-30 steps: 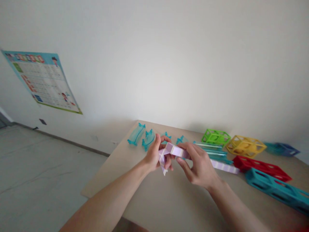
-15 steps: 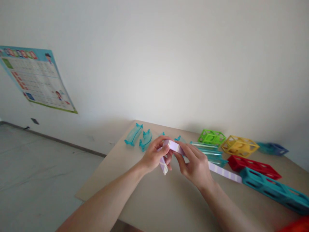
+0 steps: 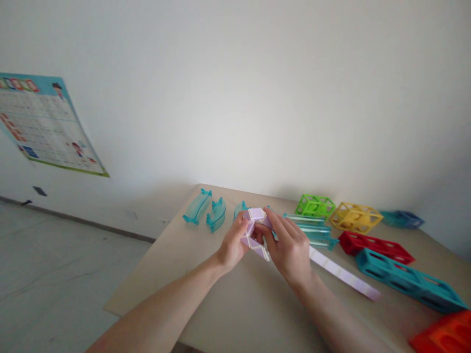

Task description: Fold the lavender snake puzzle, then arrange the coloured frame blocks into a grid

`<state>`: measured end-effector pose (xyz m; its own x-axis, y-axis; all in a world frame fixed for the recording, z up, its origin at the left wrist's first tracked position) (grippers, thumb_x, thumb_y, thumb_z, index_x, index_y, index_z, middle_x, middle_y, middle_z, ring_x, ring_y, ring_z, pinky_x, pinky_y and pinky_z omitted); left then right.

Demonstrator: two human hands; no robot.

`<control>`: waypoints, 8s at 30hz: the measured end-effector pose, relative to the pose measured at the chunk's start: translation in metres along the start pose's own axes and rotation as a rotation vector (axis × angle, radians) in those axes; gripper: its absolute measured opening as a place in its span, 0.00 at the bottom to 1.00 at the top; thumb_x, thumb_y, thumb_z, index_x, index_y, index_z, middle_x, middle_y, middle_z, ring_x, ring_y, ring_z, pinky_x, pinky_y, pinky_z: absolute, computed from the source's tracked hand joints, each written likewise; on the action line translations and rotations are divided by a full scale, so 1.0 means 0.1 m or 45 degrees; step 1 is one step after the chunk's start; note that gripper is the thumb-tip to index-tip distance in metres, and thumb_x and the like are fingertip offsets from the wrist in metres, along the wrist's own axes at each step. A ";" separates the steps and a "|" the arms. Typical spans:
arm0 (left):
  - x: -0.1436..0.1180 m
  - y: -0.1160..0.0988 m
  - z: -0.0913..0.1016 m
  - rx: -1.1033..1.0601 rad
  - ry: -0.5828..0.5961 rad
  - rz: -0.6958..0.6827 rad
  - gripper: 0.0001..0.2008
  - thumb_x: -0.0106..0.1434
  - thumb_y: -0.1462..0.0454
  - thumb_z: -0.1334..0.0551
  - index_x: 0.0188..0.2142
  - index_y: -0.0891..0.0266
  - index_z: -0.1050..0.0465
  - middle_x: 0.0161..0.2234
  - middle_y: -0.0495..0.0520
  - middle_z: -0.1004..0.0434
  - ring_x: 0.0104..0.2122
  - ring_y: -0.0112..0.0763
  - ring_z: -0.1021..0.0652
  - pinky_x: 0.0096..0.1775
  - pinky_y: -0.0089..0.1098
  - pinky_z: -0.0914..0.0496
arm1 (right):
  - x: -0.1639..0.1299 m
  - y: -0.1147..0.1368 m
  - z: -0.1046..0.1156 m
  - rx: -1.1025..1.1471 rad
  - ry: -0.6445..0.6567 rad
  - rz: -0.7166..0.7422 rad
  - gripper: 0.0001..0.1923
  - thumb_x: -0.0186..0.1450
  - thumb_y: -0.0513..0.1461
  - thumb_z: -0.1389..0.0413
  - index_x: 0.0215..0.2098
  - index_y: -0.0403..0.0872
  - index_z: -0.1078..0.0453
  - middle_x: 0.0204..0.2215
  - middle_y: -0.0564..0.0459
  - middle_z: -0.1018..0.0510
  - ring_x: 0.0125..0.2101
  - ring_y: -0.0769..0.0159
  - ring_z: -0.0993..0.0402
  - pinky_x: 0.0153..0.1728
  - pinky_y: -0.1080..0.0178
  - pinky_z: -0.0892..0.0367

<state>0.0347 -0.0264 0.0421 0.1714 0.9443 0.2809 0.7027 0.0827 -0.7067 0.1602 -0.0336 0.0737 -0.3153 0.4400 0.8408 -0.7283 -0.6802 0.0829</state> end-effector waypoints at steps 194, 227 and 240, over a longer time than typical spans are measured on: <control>0.17 -0.18 0.48 0.534 -0.109 0.084 0.20 0.50 0.54 0.30 0.35 0.69 0.22 0.33 0.60 0.19 0.14 0.21 0.30 0.14 0.24 0.39 | 0.01 0.16 -0.02 0.004 0.741 -0.258 0.13 0.71 0.44 0.55 0.42 0.46 0.32 0.36 0.48 0.21 0.35 0.59 0.23 0.29 0.64 0.41; 0.18 -0.20 0.48 0.317 -0.040 0.125 0.17 0.49 0.56 0.29 0.32 0.69 0.25 0.25 0.58 0.19 0.09 0.26 0.29 0.09 0.23 0.39 | 0.02 0.17 0.02 -0.028 0.715 -0.161 0.12 0.70 0.44 0.53 0.41 0.47 0.31 0.34 0.51 0.22 0.33 0.62 0.25 0.28 0.64 0.45; 0.18 -0.24 0.42 0.329 -0.099 0.191 0.18 0.46 0.55 0.28 0.30 0.68 0.24 0.27 0.59 0.18 0.08 0.25 0.30 0.08 0.24 0.39 | 0.03 0.19 0.01 -0.080 0.714 -0.165 0.12 0.70 0.43 0.52 0.45 0.46 0.31 0.35 0.49 0.22 0.36 0.61 0.25 0.30 0.64 0.42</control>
<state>-0.0080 0.0020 0.0371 0.1995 0.9728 0.1174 0.4728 0.0094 -0.8811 0.1462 -0.0455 0.0788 -0.4826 0.7725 0.4127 -0.8118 -0.5714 0.1202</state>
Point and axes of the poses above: each hand's wrist, its own x-axis towards the middle knuckle, its own z-axis out of the back of the hand, y = z × x, the point moved 3 cm from there along x, towards the middle knuckle
